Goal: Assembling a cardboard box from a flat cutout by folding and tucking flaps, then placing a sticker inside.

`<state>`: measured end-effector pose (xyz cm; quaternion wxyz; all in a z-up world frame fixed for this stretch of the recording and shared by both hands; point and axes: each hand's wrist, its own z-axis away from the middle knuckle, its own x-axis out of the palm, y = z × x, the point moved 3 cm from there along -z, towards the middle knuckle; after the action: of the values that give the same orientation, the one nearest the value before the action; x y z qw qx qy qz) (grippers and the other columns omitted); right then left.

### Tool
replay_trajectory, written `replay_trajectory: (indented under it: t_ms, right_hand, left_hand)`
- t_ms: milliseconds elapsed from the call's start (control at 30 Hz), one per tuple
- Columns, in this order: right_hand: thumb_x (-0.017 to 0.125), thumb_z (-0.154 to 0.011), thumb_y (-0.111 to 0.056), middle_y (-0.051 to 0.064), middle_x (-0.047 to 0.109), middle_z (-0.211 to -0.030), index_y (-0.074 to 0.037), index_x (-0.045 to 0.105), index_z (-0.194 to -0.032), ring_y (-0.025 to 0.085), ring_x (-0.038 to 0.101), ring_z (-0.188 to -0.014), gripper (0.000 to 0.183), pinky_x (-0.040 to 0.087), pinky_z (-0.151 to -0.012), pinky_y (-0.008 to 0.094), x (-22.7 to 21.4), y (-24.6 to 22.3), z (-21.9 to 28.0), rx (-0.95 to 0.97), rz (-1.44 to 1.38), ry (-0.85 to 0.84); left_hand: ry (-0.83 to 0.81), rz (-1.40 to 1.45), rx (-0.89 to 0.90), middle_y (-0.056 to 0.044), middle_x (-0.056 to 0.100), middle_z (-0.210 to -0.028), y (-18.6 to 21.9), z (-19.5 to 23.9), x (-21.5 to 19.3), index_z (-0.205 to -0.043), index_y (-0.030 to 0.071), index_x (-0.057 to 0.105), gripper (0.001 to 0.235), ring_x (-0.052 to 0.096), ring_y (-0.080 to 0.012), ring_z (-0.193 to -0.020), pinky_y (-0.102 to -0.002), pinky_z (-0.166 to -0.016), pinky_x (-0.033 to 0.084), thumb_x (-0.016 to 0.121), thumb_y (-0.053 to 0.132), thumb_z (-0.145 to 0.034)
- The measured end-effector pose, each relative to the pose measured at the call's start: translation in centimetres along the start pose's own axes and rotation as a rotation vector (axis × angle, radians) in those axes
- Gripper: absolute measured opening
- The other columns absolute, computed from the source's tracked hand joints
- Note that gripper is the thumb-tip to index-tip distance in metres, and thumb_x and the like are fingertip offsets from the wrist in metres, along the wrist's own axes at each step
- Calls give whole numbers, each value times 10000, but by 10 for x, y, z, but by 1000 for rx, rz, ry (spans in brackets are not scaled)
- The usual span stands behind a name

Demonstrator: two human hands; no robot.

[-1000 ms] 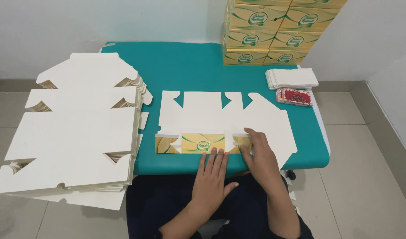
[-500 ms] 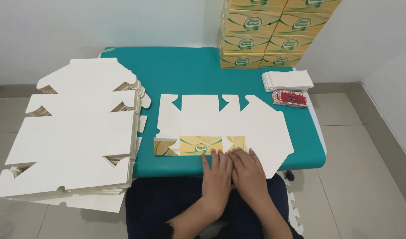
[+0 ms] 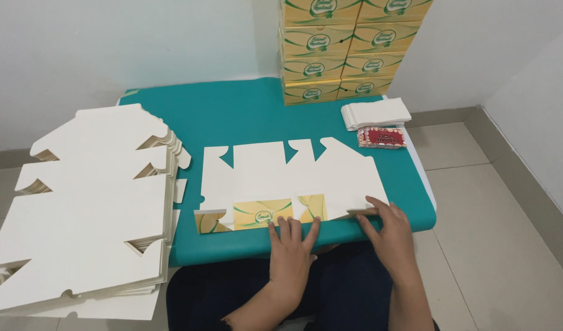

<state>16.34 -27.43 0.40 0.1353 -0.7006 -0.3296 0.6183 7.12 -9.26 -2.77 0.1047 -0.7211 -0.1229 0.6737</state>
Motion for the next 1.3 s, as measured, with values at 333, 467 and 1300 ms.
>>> replay_trajectory:
  t_ms: [333, 467, 1300]
  right_hand:
    - [641, -882, -184, 48, 612, -1058, -115, 673, -1059, 277, 527, -1071, 193, 423, -912, 441, 32, -23, -6, -304, 238, 326]
    - [580, -907, -170, 163, 592, -1233, -42, 616, -1191, 342, 529, -1125, 314, 460, -925, 444, 40, -20, 4, -405, 386, 259]
    - [444, -882, -532, 64, 440, -1463, -165, 440, -1413, 272, 353, -1387, 645, 131, -1144, 596, 21, 1, 14, -295, 525, 115]
  left_hand:
    - [207, 153, 60, -79, 410, -1295, 19, -7, -6, -1391, 45, 408, 942, 365, -322, -1245, -474, -1093, 279, 604, 668, -711]
    - [190, 104, -5, -153, 387, -1398, 29, -6, -7, -1469, 98, 268, 942, 343, -390, -1304, -577, -1121, 214, 520, 649, -747]
    - [282, 132, -15, -172, 480, -1247, 31, -11, -11, -1474, 331, 296, 815, 432, -416, -1194, -636, -1017, 306, 570, 622, -764]
